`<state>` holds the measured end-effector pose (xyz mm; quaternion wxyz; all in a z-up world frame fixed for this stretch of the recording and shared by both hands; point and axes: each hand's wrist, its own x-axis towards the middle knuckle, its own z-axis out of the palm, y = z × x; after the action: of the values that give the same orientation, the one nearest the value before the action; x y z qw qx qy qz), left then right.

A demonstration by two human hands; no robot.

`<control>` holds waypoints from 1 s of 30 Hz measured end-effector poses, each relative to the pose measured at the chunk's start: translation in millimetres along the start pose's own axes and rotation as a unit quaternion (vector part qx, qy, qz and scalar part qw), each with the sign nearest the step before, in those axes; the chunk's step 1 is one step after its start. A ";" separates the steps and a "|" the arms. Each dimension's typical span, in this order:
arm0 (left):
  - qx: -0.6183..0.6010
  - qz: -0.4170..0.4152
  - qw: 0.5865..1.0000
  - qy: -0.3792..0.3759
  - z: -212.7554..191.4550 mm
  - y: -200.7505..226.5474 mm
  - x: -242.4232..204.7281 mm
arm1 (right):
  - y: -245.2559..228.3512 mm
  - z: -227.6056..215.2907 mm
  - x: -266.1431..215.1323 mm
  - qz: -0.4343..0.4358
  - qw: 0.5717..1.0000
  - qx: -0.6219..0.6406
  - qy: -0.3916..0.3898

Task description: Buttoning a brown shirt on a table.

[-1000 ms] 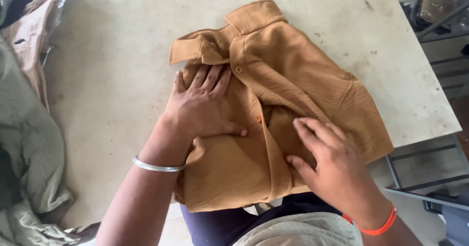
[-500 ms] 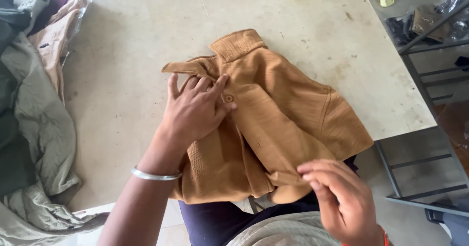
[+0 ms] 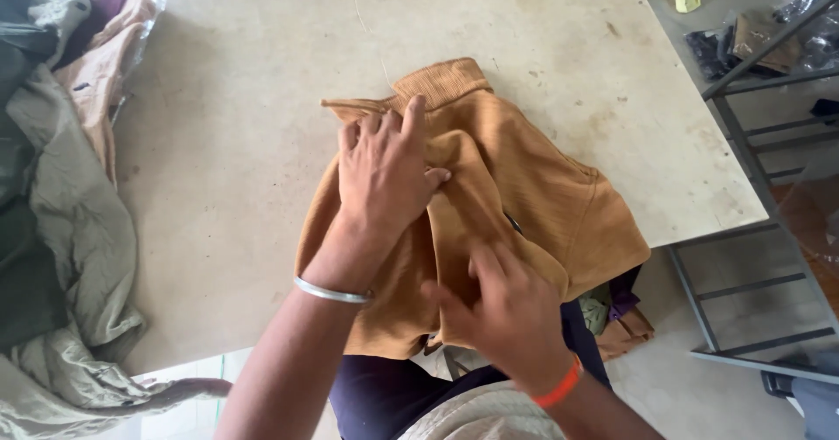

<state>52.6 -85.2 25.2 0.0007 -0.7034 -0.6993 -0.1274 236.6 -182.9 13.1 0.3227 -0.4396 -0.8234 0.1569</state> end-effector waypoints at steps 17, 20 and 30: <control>-0.338 -0.112 0.932 0.067 5.2 64.8 -140.2 | 40.4 -6.1 -11.3 0.201 0.962 0.177 -0.054; -0.309 -0.128 0.940 0.063 7.8 71.2 -142.3 | 47.7 -3.0 -20.2 0.190 0.952 0.237 -0.045; -0.253 -0.050 0.943 0.209 23.8 85.2 -157.8 | 52.8 7.5 -27.0 0.215 0.932 0.290 -0.017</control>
<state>142.3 -238.0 -11.1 -0.0378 -0.6024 -0.6620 -0.4444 275.5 -175.2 -31.7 0.3803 -0.4908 -0.6331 0.4621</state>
